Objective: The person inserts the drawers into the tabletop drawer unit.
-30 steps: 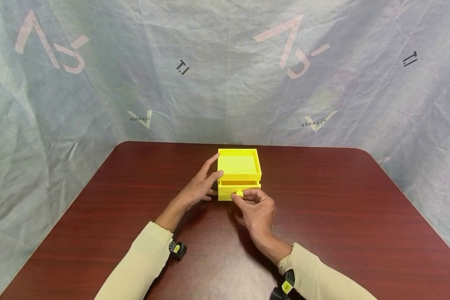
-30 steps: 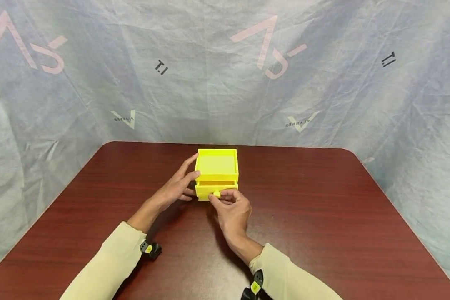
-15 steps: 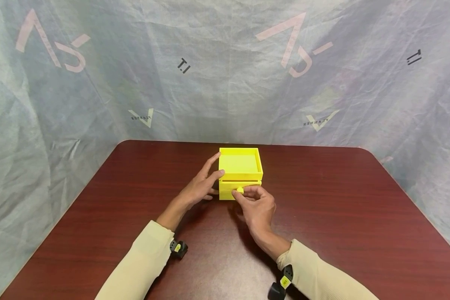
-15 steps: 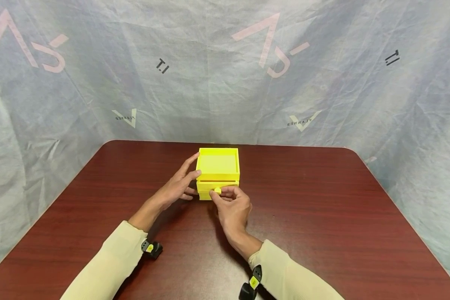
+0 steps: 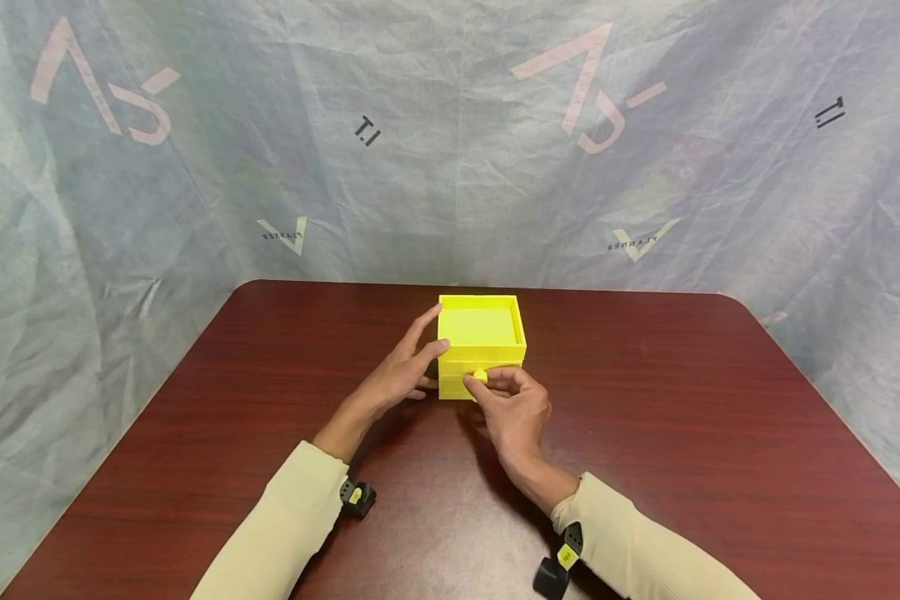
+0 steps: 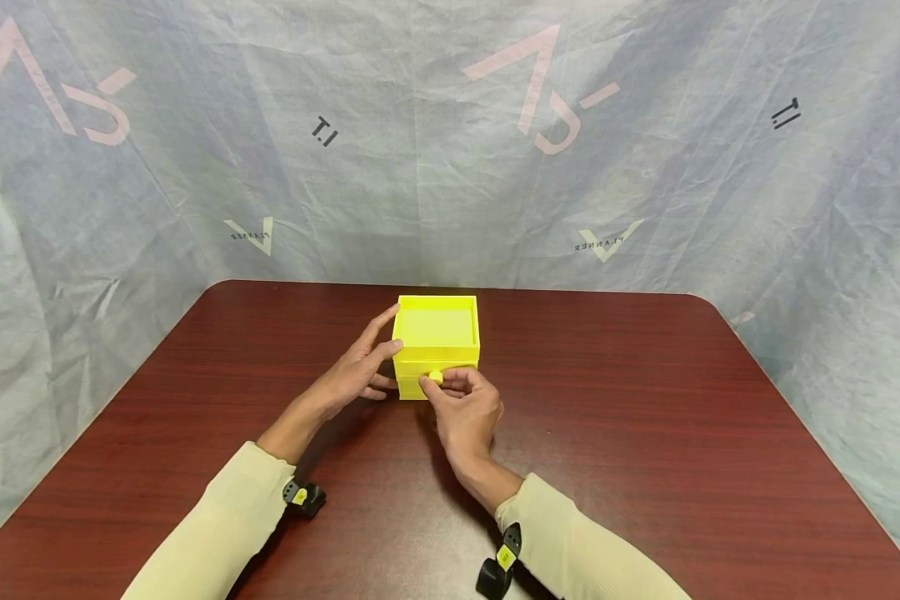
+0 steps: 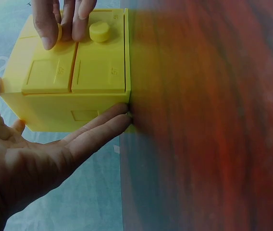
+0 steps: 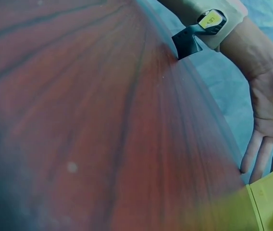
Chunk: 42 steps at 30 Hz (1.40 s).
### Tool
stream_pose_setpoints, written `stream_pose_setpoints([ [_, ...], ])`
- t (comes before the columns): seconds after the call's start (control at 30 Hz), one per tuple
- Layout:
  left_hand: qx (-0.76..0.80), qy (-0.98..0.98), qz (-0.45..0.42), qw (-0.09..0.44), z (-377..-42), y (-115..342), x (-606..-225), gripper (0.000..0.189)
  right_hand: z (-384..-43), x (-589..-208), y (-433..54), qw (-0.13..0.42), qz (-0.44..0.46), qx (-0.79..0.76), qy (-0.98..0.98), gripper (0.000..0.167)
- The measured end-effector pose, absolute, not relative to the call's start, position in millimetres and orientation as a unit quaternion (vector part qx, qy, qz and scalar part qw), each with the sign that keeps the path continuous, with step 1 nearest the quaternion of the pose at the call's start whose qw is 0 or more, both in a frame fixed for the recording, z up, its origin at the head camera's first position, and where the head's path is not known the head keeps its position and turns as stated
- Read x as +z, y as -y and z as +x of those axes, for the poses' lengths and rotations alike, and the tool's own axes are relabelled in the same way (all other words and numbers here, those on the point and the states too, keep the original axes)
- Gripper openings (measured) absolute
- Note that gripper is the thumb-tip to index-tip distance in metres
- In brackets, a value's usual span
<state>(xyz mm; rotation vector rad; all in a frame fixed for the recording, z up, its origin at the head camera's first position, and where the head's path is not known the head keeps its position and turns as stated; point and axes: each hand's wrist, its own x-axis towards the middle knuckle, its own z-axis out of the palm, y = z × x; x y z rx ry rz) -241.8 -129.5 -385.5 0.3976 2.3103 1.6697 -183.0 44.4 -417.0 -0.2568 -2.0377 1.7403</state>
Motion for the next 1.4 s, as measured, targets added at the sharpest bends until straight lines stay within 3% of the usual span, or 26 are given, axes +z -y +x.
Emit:
stream_pose_setpoints([
  [0.83,0.582,-0.788,0.145,0.140,-242.4,130.5,-385.8,0.064,-181.9,-414.5,-46.5,0.187,-0.098,0.646,0.733,0.030],
  [1.23,0.579,-0.788,0.140,0.155,-222.8,128.4,-354.7,0.066,-177.2,-410.8,-50.9,0.182,-0.093,0.638,0.742,0.026],
  [1.4,0.583,-0.785,0.143,0.153,-229.8,129.0,-366.6,0.065,-172.9,-408.3,-56.5,0.195,-0.108,0.603,0.766,0.018],
])
